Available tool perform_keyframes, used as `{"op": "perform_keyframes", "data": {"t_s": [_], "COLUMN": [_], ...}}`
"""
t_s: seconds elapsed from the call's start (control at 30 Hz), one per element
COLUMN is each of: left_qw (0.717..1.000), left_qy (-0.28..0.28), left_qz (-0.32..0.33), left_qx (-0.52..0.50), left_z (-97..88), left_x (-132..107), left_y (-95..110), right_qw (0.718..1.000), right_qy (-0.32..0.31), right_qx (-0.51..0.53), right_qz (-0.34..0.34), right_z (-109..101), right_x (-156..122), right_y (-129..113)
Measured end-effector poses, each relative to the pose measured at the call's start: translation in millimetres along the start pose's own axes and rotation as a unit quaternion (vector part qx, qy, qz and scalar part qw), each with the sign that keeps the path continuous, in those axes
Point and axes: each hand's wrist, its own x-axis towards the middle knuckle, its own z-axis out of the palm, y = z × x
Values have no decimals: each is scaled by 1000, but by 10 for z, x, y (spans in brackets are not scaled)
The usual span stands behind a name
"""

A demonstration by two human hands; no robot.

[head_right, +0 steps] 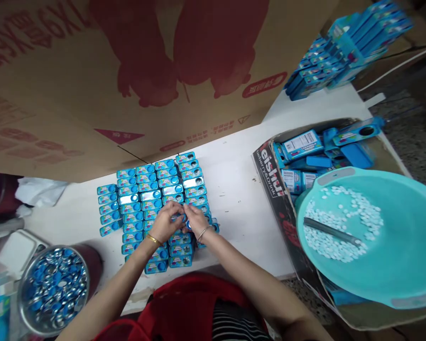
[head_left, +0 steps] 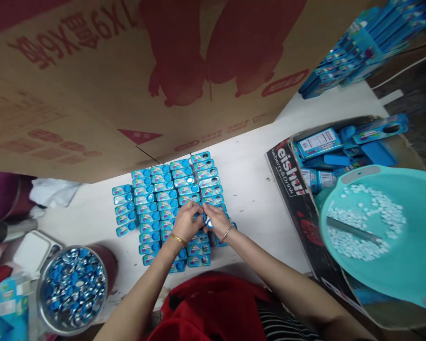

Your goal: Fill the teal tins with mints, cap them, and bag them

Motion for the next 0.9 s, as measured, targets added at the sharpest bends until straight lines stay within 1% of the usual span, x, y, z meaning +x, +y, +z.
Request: {"op": "perform_keyframes", "data": {"t_s": [0.07, 0.1, 0.17, 0.23, 0.27, 0.37, 0.43, 0.53, 0.63, 0.73, 0.83, 0.87, 0.9], "left_qw": [1000, 999, 996, 988, 982, 960, 947, 921, 900, 893, 903, 913, 930], "left_qy": [-1, 6, 32, 53, 50, 5, -31, -92, -130, -130, -112, -104, -100], "left_qz": [-10, -26, -79, -144, -171, -219, -242, -276, -290, -288, -259, -237, -198], "left_qx": [-12, -20, -24, 23, 62, 173, 209, 259, 297, 321, 325, 316, 293], "left_z": [41, 50, 45, 12, -12, -91, -139, -190, -216, -235, -246, -237, -216], "left_x": [-1, 17, 92, 211, 283, 511, 651, 815, 908, 906, 767, 684, 586], "left_y": [-8, -11, -22, -42, -53, -74, -72, -68, -79, -64, 20, 57, 94], "right_qw": [999, 999, 999, 999, 999, 999, 999, 999, 999, 999, 998, 998, 997], "right_qy": [14, 19, 25, 27, 28, 28, 22, 2, -6, -10, -3, 4, 11], "right_qx": [-15, -14, -2, 19, 28, 38, 33, 34, 40, 47, 58, 63, 70], "right_qz": [-28, -35, -33, -24, -19, 1, 9, 3, 1, 5, 3, 1, -2], "right_z": [8, 5, -14, -46, -65, -122, -159, -204, -223, -210, -177, -163, -148], "right_x": [26, 45, 82, 107, 113, 103, 89, 76, 73, 59, 22, 7, -8], "right_y": [66, 80, 70, 23, -8, -89, -111, -93, -54, -34, -37, -37, -36]}}
